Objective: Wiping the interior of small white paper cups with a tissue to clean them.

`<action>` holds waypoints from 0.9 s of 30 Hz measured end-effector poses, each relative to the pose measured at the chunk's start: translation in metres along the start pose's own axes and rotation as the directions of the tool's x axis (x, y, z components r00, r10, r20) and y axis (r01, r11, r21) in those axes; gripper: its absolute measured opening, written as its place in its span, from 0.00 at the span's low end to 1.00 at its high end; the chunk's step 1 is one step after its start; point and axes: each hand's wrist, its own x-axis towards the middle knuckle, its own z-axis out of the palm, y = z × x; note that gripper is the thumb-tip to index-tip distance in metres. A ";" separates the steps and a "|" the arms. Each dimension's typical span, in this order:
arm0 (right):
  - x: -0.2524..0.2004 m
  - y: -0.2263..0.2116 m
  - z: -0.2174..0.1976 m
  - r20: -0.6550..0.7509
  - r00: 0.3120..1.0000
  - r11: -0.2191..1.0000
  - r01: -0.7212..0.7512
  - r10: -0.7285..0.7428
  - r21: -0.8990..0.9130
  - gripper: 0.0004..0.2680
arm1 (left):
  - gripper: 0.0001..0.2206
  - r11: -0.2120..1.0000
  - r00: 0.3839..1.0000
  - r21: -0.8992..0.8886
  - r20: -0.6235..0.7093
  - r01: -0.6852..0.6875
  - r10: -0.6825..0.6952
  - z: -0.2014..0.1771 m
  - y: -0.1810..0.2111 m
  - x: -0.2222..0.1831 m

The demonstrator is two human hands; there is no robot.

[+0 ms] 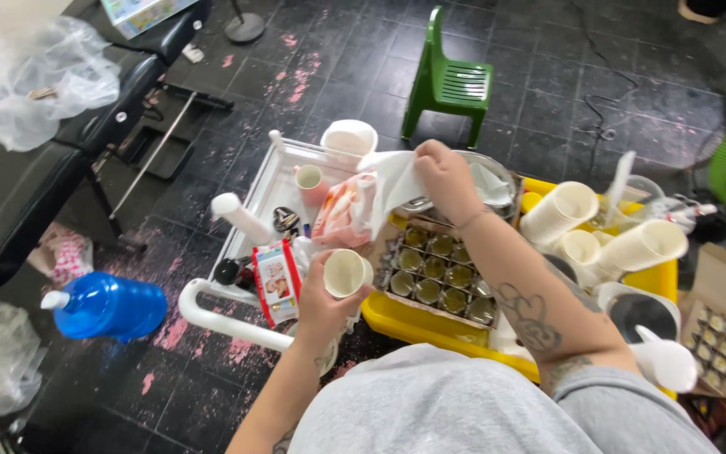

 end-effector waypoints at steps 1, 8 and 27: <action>-0.008 0.005 -0.015 -0.017 1.000 1.000 -0.007 0.007 -0.004 0.09 | 0.33 1.000 1.000 -0.004 0.017 -0.007 0.007 0.003 -0.003 0.003; -0.105 0.006 -0.105 0.200 0.980 0.594 -0.174 0.022 0.786 0.07 | 0.43 0.660 0.850 -0.746 0.402 0.088 0.341 0.045 0.012 0.031; -0.285 0.014 -0.199 -0.074 0.921 0.489 -0.133 0.382 0.862 0.08 | 0.39 0.805 0.559 -0.281 0.600 -0.522 0.572 0.150 0.131 0.004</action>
